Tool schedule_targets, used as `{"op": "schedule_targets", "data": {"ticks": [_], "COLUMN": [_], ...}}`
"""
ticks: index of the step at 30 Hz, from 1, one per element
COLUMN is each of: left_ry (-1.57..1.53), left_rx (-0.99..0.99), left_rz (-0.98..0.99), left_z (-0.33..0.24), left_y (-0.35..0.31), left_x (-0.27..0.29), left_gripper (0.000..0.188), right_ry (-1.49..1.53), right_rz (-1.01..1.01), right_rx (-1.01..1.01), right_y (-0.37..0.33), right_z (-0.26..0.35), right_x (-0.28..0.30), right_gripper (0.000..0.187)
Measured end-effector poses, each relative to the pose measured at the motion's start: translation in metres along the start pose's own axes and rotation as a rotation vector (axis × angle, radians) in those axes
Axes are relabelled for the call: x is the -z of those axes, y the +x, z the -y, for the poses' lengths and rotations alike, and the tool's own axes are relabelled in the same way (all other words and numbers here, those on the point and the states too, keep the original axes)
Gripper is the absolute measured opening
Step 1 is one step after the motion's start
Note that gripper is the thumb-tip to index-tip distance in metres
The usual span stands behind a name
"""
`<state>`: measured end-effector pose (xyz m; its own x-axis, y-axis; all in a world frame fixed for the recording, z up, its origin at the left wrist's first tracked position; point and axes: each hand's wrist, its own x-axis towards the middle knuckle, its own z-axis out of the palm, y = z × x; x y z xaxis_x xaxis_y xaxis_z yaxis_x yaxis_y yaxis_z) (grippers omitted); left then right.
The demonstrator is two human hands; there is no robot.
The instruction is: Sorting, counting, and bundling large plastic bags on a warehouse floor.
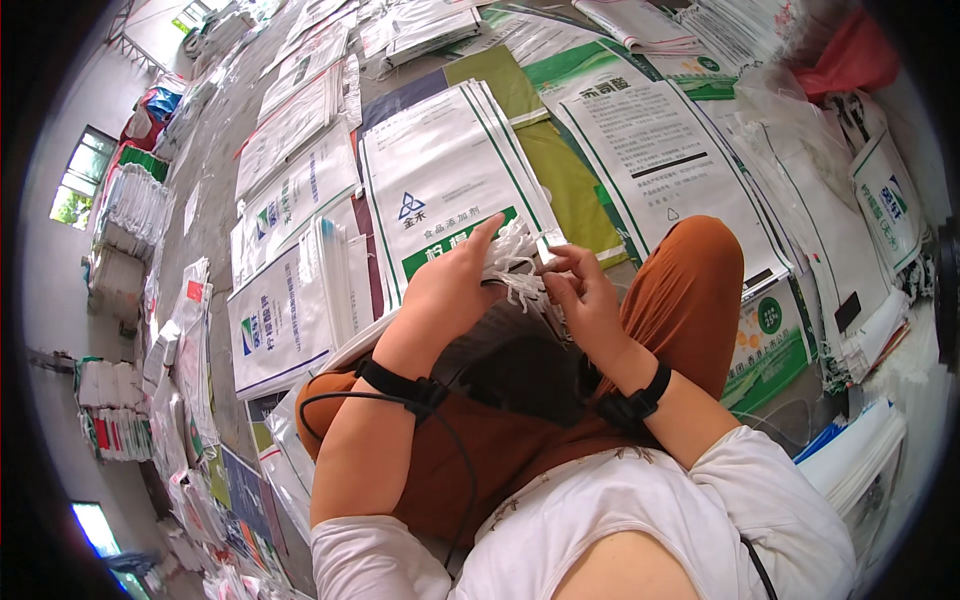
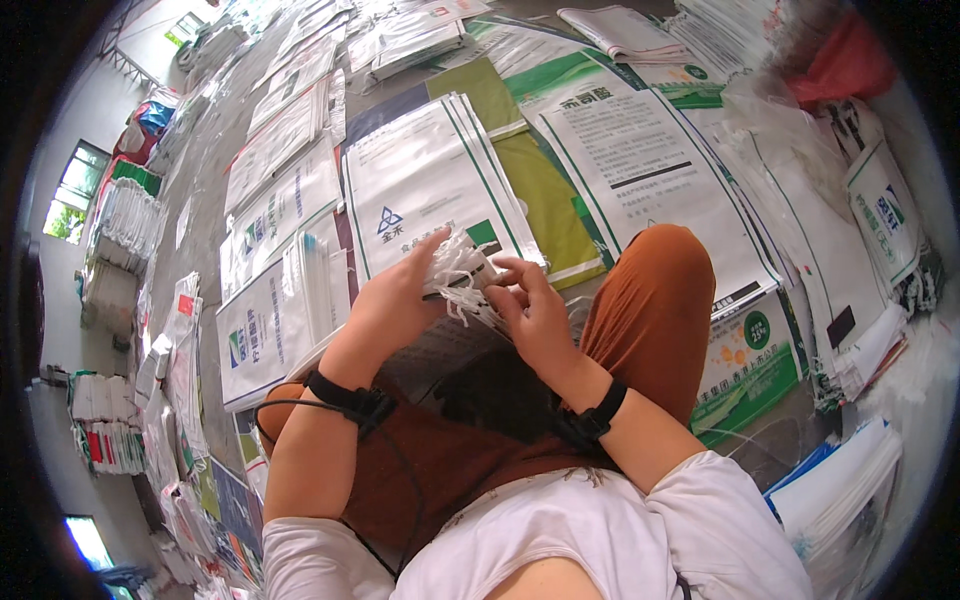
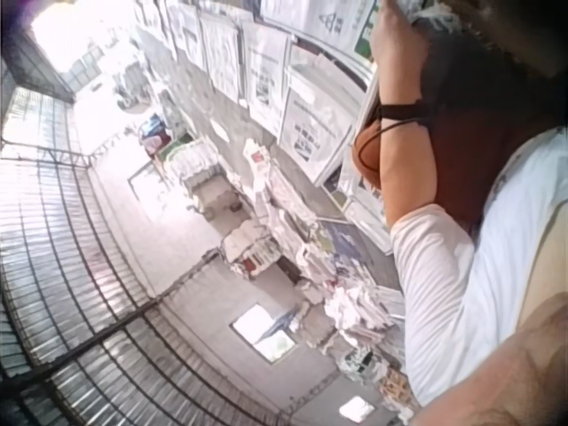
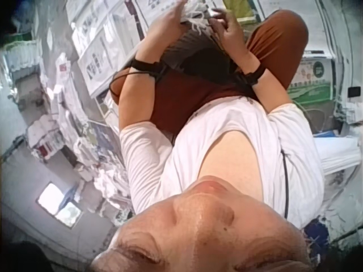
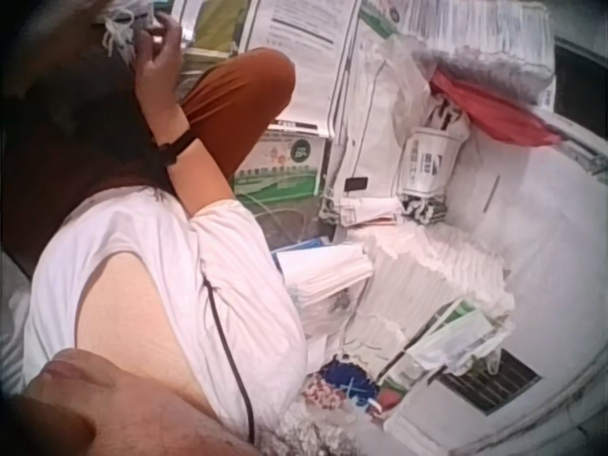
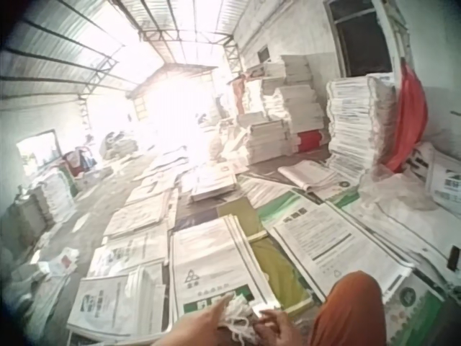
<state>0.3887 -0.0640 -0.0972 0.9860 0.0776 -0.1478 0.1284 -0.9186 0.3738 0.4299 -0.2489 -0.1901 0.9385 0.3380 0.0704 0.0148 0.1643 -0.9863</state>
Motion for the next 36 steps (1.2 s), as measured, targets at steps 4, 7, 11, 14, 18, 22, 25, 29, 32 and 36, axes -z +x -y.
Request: {"op": "schedule_targets", "data": {"ticks": [4, 7, 11, 14, 18, 22, 25, 29, 32, 36], "left_ry": [-0.007, -0.013, -0.005, -0.008, 0.005, -0.026, -0.016, -0.011, -0.019, 0.018], "left_rx": [-0.01, -0.009, 0.029, 0.029, 0.017, 0.004, -0.009, -0.028, -0.011, -0.031], "left_rz": [-0.005, -0.012, -0.001, -0.01, 0.002, -0.007, -0.008, -0.024, -0.018, -0.041], "left_z": [-0.003, -0.003, -0.005, -0.002, 0.0, -0.002, -0.004, -0.003, -0.002, -0.001], "left_y": [0.0, 0.0, 0.0, 0.0, 0.002, 0.002, -0.001, -0.002, 0.0, -0.001], "left_x": [0.0, 0.001, 0.003, 0.002, 0.001, 0.001, 0.002, 0.001, 0.001, 0.001], "left_gripper": [0.082, 0.082, 0.083, 0.083, 0.083, 0.085, 0.086, 0.086, 0.087, 0.088], "right_ry": [-0.189, -0.397, -0.215, -0.303, -0.322, 0.021, 0.005, -0.208, -0.343, -0.35], "right_rz": [0.068, 0.093, 0.017, 0.072, 0.313, 0.141, 0.159, 0.105, 0.073, 0.171], "right_rx": [0.013, 0.409, 0.136, 0.282, 0.516, -0.009, -0.095, 0.145, 0.377, 0.432], "right_y": [0.006, 0.005, 0.003, 0.002, 0.013, 0.015, 0.019, 0.016, 0.013, 0.004], "right_z": [-0.009, -0.006, -0.002, -0.007, -0.02, -0.013, -0.003, -0.009, -0.005, -0.004], "right_x": [0.01, 0.009, 0.006, 0.01, 0.026, 0.01, 0.006, 0.009, 0.013, 0.016], "right_gripper": [0.023, 0.025, 0.017, 0.013, 0.019, 0.021, 0.024, 0.024, 0.023, 0.019]}}
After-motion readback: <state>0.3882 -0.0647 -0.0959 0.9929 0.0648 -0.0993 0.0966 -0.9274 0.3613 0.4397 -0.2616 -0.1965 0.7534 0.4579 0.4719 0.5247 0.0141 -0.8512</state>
